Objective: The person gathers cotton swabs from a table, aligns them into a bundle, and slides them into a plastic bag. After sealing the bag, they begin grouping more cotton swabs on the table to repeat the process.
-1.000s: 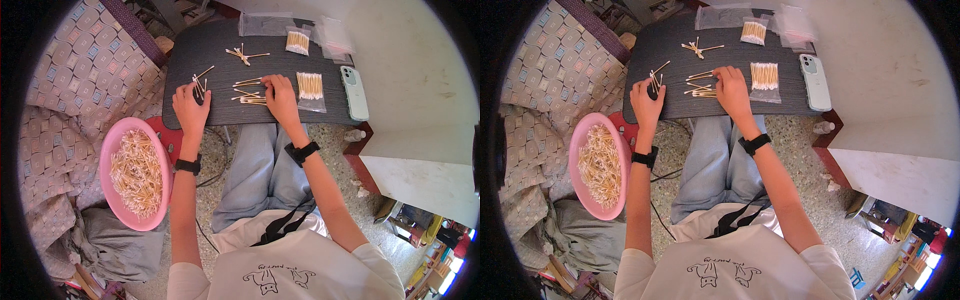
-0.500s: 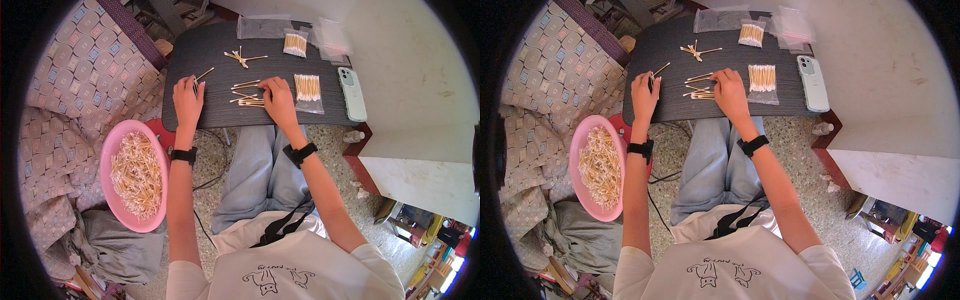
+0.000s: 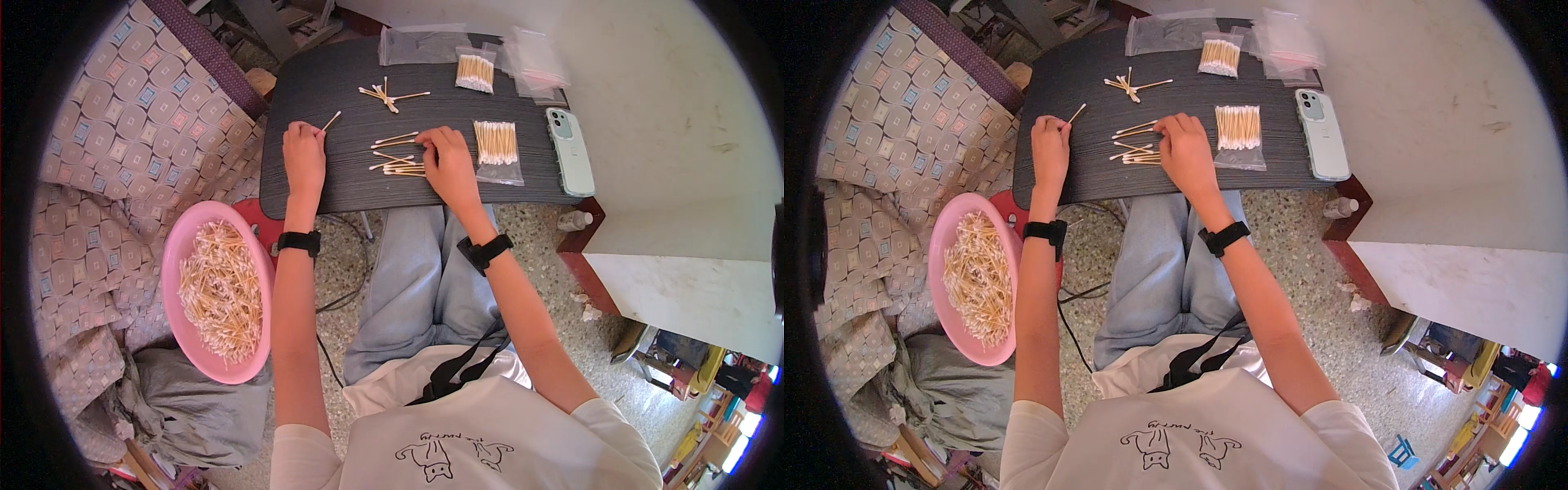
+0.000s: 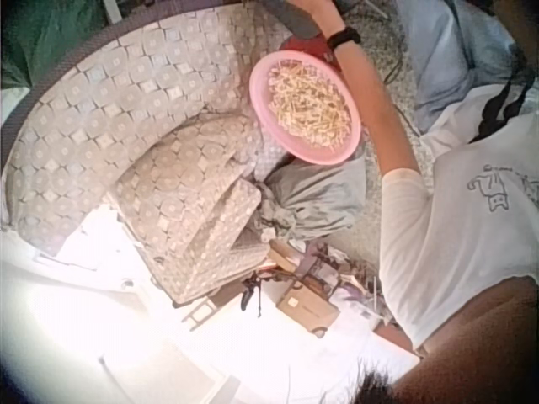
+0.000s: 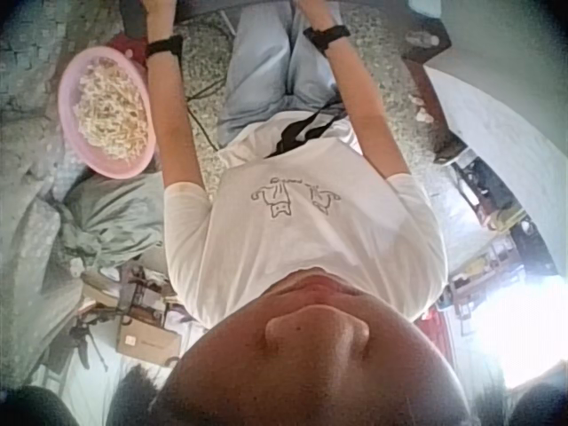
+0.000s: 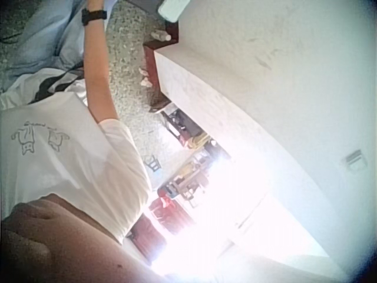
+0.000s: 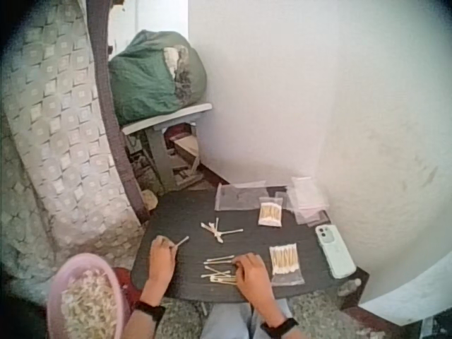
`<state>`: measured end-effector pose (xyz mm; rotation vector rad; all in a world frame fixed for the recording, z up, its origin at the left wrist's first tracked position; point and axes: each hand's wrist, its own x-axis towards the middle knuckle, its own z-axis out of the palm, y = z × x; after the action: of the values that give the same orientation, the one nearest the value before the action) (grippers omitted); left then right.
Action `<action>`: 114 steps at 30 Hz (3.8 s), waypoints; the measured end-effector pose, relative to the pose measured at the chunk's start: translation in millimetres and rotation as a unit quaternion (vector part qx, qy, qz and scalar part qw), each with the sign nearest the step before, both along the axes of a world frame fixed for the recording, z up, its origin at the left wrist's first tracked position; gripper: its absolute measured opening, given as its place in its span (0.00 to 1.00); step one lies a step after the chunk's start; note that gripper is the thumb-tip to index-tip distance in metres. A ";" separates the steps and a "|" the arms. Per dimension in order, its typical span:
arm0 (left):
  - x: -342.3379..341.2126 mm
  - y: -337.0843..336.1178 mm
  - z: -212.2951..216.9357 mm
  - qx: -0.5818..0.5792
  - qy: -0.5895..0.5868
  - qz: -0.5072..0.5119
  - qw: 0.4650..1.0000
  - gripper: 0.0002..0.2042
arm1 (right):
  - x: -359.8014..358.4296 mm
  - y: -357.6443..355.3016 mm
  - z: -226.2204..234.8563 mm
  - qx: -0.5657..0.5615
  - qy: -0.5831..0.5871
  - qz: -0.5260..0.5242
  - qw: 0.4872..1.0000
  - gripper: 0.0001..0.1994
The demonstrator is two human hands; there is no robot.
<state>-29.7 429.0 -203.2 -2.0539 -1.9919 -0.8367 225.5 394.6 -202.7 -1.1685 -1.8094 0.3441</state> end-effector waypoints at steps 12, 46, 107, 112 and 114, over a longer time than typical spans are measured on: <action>-5.3 -30.8 14.0 0.028 -0.037 -0.003 0.999 0.08 | 2.1 1.0 -2.3 0.014 0.000 -0.003 1.000 0.08; 75.2 -9.5 8.4 0.016 -0.075 -0.175 0.982 0.05 | -3.3 0.6 -1.1 0.017 0.019 -0.009 1.000 0.08; 79.8 -29.3 2.4 -0.050 -0.329 -0.264 0.905 0.08 | 3.7 4.2 -2.5 0.019 0.009 0.054 0.998 0.06; 80.2 -29.5 4.1 -0.037 -0.325 -0.253 0.910 0.07 | 3.3 3.5 -1.0 0.012 0.023 0.049 0.998 0.06; 79.1 -30.1 3.6 -0.040 -0.348 -0.241 0.905 0.07 | 1.8 2.2 1.7 0.007 0.037 0.047 0.998 0.06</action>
<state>49.4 398.9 -199.7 -2.6000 -1.7989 -1.8334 227.4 396.9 -201.0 -1.0506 -1.8017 0.4241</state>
